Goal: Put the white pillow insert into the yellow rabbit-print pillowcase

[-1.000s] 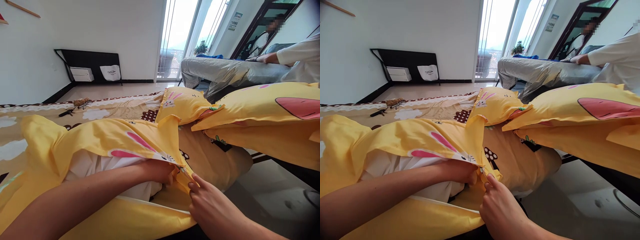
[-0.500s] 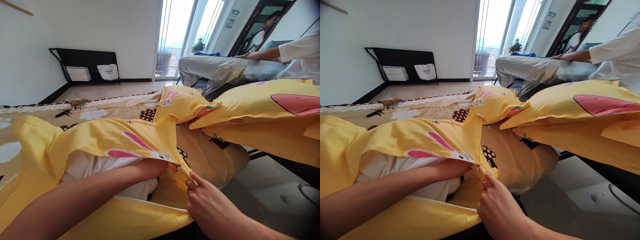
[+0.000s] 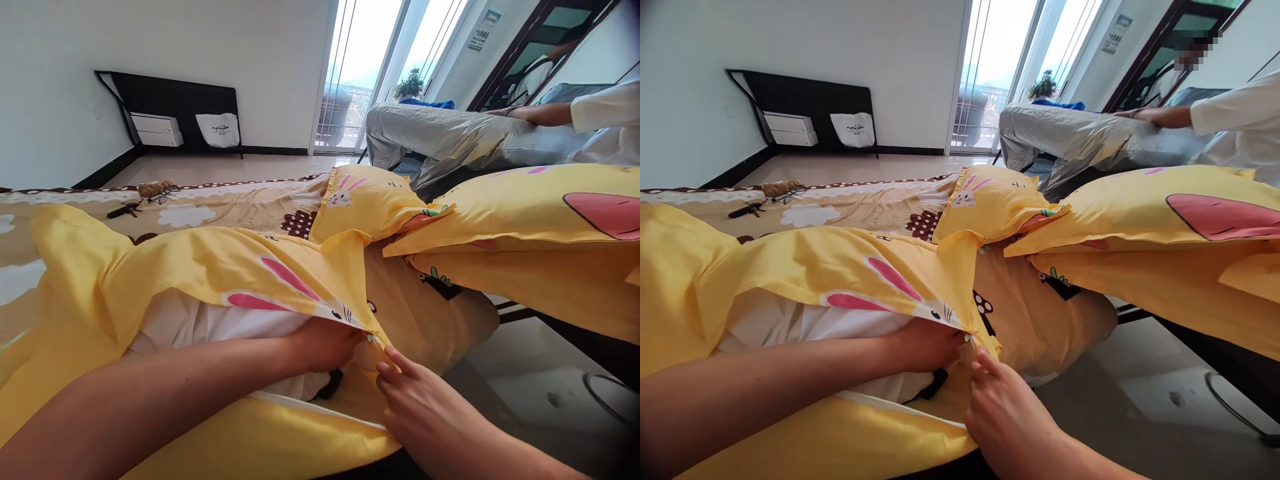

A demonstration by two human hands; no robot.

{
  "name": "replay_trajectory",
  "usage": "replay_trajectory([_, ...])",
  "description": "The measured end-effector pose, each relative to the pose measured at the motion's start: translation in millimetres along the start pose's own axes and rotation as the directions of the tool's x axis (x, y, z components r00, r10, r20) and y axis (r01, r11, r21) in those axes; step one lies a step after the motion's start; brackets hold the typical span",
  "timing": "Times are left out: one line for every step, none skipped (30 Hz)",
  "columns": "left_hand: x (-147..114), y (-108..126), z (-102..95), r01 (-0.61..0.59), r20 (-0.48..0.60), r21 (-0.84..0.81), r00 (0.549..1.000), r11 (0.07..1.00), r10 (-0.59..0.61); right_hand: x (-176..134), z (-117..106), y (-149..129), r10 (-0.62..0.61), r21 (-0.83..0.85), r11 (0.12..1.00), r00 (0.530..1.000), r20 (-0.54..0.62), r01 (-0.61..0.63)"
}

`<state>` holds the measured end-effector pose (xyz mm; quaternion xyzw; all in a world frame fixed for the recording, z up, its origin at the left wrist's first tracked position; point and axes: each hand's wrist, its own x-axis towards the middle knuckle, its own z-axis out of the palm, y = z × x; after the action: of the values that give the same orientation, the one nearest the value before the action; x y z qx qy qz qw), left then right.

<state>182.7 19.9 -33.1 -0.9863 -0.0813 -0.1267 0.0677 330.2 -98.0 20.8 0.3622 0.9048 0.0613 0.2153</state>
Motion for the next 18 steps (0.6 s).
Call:
replay_trajectory([-3.0,-0.8,-2.1,-0.081,-0.047,0.059,0.995,0.995,0.083,-1.2,2.8,2.8,-0.037,0.07,0.997,0.999,-0.009,0.037])
replay_trajectory([-5.6,-2.1,-4.3,-0.18,-0.079,0.102,0.979,0.978,0.188,-1.7,5.3,6.4,-0.069,0.138,0.988,0.998,-0.009,0.07])
replay_trajectory([-7.9,-3.4,-6.0,-0.277,-0.09,0.112,0.953,0.954,0.288,-1.5,7.6,10.7,-0.095,0.197,0.976,0.995,0.004,0.092])
replay_trajectory([-9.9,-4.5,-6.6,-0.354,-0.085,0.099,0.928,0.93,0.362,-0.6,9.8,15.4,-0.111,0.241,0.965,0.993,0.026,0.102])
replay_trajectory([-12.0,-4.9,-5.7,-0.391,-0.069,0.067,0.916,0.918,0.395,1.1,12.3,19.9,-0.113,0.258,0.961,0.992,0.055,0.095])
replay_trajectory([-14.2,-4.3,-3.0,-0.378,-0.047,0.028,0.924,0.925,0.379,3.2,14.8,23.8,-0.098,0.249,0.966,0.992,0.083,0.075])
replay_trajectory([-16.7,-2.6,1.1,-0.328,-0.022,-0.009,0.944,0.945,0.328,5.6,17.3,26.6,-0.069,0.219,0.975,0.992,0.108,0.044])
replay_trajectory([-19.5,0.0,6.5,-0.272,0.005,-0.037,0.962,0.962,0.272,8.0,19.5,28.0,-0.019,0.166,0.986,0.991,0.131,-0.003])
replay_trajectory([-22.3,3.4,12.3,-0.218,0.032,-0.052,0.975,0.975,0.22,10.3,20.9,28.1,0.042,0.092,0.994,0.987,0.154,-0.057])
replay_trajectory([-24.9,7.0,18.1,-0.164,0.061,-0.057,0.984,0.985,0.167,12.2,21.3,27.0,0.113,-0.006,0.994,0.978,0.175,-0.114])
replay_trajectory([-27.1,10.5,23.1,-0.115,0.089,-0.055,0.989,0.992,0.119,13.7,20.5,25.1,0.182,-0.115,0.98,0.965,0.189,-0.162])
replay_trajectory([-28.5,13.4,26.8,-0.081,0.11,-0.048,0.99,0.996,0.086,14.7,18.5,22.8,0.24,-0.223,0.955,0.951,0.196,-0.196])
replay_trajectory([-29.0,15.5,28.9,-0.064,0.121,-0.04,0.99,0.997,0.069,15.4,15.4,20.6,0.287,-0.323,0.922,0.937,0.197,-0.215])
replay_trajectory([-28.3,16.7,29.3,-0.065,0.125,-0.031,0.99,0.997,0.068,15.7,11.4,19.1,0.316,-0.403,0.889,0.929,0.192,-0.219])
replay_trajectory([-26.5,17.0,28.3,-0.078,0.124,-0.015,0.989,0.997,0.079,15.8,7.1,18.3,0.328,-0.458,0.863,0.927,0.184,-0.215])
replay_trajectory([-23.7,16.7,26.4,-0.099,0.121,0.006,0.988,0.995,0.097,15.6,2.8,18.3,0.332,-0.497,0.842,0.927,0.173,-0.209])
replay_trajectory([-20.0,16.2,24.2,-0.12,0.119,0.033,0.986,0.992,0.115,15.3,-0.9,18.9,0.326,-0.523,0.829,0.931,0.164,-0.198])
replay_trajectory([-15.6,15.8,22.3,-0.136,0.12,0.058,0.984,0.989,0.129,14.9,-3.8,19.8,0.318,-0.541,0.819,0.936,0.153,-0.19])
